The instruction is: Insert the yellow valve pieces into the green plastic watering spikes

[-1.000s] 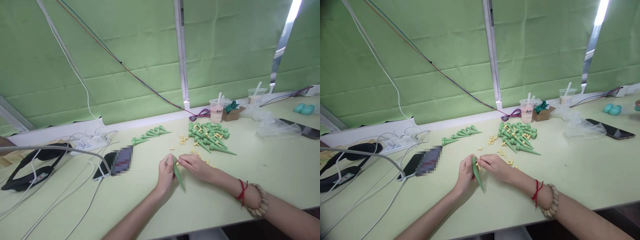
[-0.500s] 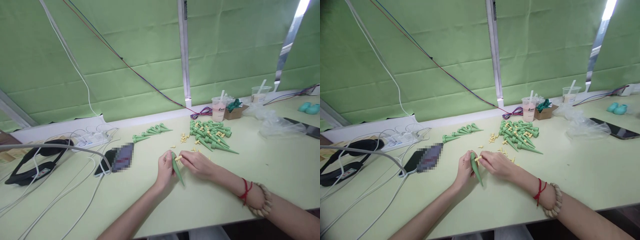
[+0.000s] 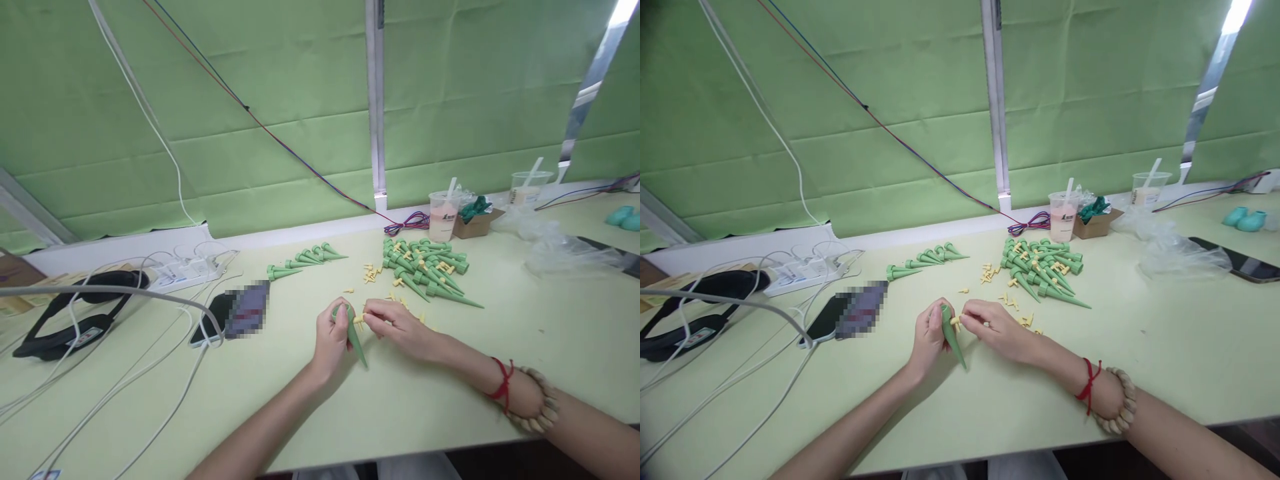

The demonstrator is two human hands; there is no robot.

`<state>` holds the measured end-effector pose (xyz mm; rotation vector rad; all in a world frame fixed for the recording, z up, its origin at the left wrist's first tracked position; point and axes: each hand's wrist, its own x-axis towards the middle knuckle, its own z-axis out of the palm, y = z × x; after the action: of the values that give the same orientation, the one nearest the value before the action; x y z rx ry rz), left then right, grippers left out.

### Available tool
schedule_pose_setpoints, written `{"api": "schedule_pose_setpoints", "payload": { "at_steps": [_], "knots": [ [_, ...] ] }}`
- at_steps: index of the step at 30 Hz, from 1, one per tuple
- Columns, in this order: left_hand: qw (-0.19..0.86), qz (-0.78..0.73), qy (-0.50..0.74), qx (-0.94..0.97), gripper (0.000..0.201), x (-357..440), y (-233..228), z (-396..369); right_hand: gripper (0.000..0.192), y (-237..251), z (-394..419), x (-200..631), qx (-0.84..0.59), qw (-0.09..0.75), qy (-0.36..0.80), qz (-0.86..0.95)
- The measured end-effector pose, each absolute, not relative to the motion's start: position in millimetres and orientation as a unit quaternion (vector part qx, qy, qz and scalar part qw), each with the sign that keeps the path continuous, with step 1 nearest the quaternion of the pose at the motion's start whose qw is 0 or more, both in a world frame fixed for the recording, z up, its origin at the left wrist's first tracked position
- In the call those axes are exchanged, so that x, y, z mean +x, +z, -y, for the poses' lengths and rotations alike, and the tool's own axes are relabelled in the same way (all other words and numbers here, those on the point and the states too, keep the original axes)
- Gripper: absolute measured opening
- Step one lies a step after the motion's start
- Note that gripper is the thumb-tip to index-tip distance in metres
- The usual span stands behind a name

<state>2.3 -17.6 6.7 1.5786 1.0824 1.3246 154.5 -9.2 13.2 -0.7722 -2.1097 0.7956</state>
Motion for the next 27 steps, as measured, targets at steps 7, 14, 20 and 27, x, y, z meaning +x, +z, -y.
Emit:
{"api": "schedule_pose_setpoints", "payload": {
  "at_steps": [7, 14, 20, 27],
  "knots": [
    [0.348, -0.417, 0.527, 0.653, 0.037, -1, 4, 18, 0.035, 9, 16, 148, -0.291, 0.384, 0.476, 0.736],
    [0.283, -0.434, 0.523, 0.677, 0.030, -1, 3, 16, 0.040, 0, 8, 142, -0.265, 0.356, 0.646, 0.621],
    [0.408, -0.435, 0.548, 0.586, 0.044, 9, 9, 17, 0.032, 13, 16, 148, -0.340, 0.392, 0.437, 0.735],
    [0.414, -0.439, 0.552, 0.575, 0.045, 9, 8, 16, 0.031, 11, 6, 148, -0.348, 0.418, 0.484, 0.686]
  ]
}}
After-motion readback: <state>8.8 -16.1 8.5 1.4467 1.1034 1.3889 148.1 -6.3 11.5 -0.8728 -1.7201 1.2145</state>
